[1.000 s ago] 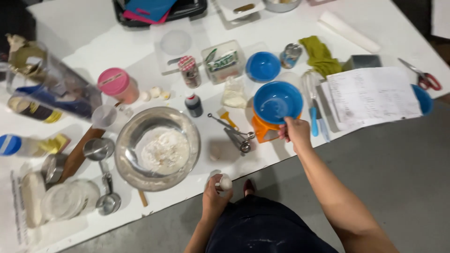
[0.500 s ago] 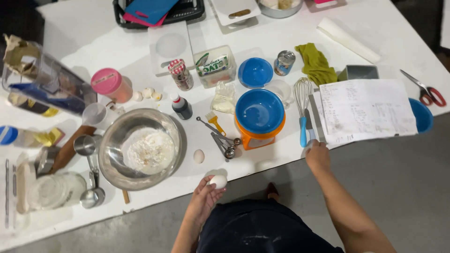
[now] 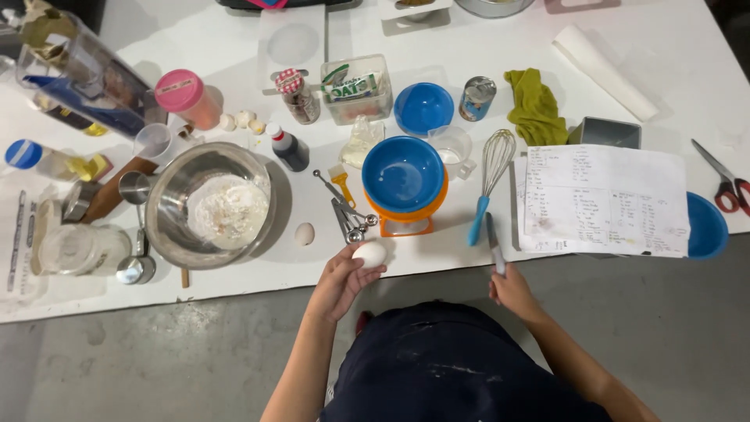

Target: Preparing and mixing ingredients for baking, including cracking eggs into a bowl.

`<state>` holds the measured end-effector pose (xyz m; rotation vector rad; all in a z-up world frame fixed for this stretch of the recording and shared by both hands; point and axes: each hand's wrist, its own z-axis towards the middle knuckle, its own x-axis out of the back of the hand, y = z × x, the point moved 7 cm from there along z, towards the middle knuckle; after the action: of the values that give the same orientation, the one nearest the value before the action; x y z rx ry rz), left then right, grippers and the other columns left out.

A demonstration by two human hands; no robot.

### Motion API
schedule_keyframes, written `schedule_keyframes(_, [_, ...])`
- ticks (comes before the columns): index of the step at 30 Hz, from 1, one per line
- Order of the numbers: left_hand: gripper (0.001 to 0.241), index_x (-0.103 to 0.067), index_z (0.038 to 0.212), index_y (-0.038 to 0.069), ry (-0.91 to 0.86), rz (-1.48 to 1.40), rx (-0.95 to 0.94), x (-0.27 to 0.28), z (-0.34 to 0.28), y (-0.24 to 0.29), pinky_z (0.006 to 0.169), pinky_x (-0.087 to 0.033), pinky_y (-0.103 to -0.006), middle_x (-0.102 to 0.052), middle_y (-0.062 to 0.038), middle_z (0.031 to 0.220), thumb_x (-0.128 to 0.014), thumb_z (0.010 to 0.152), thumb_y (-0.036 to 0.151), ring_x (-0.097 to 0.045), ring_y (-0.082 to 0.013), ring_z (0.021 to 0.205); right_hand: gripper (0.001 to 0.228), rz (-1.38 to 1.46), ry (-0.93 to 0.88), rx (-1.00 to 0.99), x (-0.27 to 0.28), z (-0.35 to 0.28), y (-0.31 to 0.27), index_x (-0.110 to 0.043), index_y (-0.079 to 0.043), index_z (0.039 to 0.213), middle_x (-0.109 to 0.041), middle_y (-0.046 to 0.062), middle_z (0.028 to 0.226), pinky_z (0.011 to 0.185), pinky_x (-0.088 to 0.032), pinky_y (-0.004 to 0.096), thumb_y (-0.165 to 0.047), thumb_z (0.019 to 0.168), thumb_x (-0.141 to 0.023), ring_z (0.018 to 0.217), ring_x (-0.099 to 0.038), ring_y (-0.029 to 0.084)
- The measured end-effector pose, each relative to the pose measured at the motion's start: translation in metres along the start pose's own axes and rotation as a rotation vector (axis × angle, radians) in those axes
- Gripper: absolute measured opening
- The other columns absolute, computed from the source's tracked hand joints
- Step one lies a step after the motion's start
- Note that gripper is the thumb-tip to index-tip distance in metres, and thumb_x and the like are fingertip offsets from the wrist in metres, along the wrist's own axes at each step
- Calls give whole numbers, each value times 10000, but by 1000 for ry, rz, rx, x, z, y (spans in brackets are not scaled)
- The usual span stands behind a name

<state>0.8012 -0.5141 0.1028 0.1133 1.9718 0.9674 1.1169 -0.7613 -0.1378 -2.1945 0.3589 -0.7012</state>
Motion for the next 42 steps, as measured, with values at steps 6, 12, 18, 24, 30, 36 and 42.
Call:
schedule_keyframes(6, [504,-459,1390,-88,4,140,53,-36,19,21,948,-608,-360,-664,-225,1251,-625,937,56,-731,-292,1070,218,170,9,165,4,-64,-5,-551,-39,1165,-591,74,695,467,-436,324,-167,990,-532,529,-538,161])
schedule_keyframes(12, [452,-551,1298,-79,54,202,76,-44,71,25,890,-605,-310,-704,-198,1178,-699,918,115,-743,-238,1010,267,-148,170,641,-3,-186,-260,-615,-65,1160,-614,64,667,514,-453,332,-276,1046,-497,533,-584,182])
schedule_keyframes(18, [385,-658,1146,-61,144,135,13,-51,100,30,809,-617,-251,-739,-157,1045,-793,884,186,-730,-183,903,230,-248,379,831,-26,-185,-329,-606,-37,1097,-630,186,711,582,-476,418,-256,1062,-546,647,-641,363])
schedule_keyframes(24, [407,-660,1117,-102,137,110,-28,-58,107,35,809,-634,-242,-732,-153,1037,-803,881,197,-735,-185,887,228,-35,532,894,1,-216,-347,-591,-43,1072,-627,195,726,587,-492,446,-255,1067,-508,634,-634,378])
schedule_keyframes(30, [438,-659,1104,-138,154,92,-38,-61,117,28,790,-642,-247,-735,-181,1021,-807,869,202,-739,-204,864,259,-336,475,814,-26,-186,-324,-601,-47,1038,-645,218,736,590,-467,500,-292,1055,-521,694,-627,439])
schedule_keyframes(36, [487,-646,1127,-150,187,83,0,-60,122,23,785,-643,-243,-740,-186,1036,-807,863,226,-749,-198,855,293,-205,470,729,-1,-185,-308,-589,-35,1026,-627,219,695,585,-473,502,-309,1058,-490,661,-638,438])
schedule_keyframes(42, [476,-685,1146,-123,290,332,-52,-68,143,47,729,-611,-220,-760,-178,1004,-829,842,215,-744,-164,806,391,-238,605,543,33,-99,-180,-606,-1,1038,-678,288,831,691,-474,573,-355,1089,-449,825,-635,521])
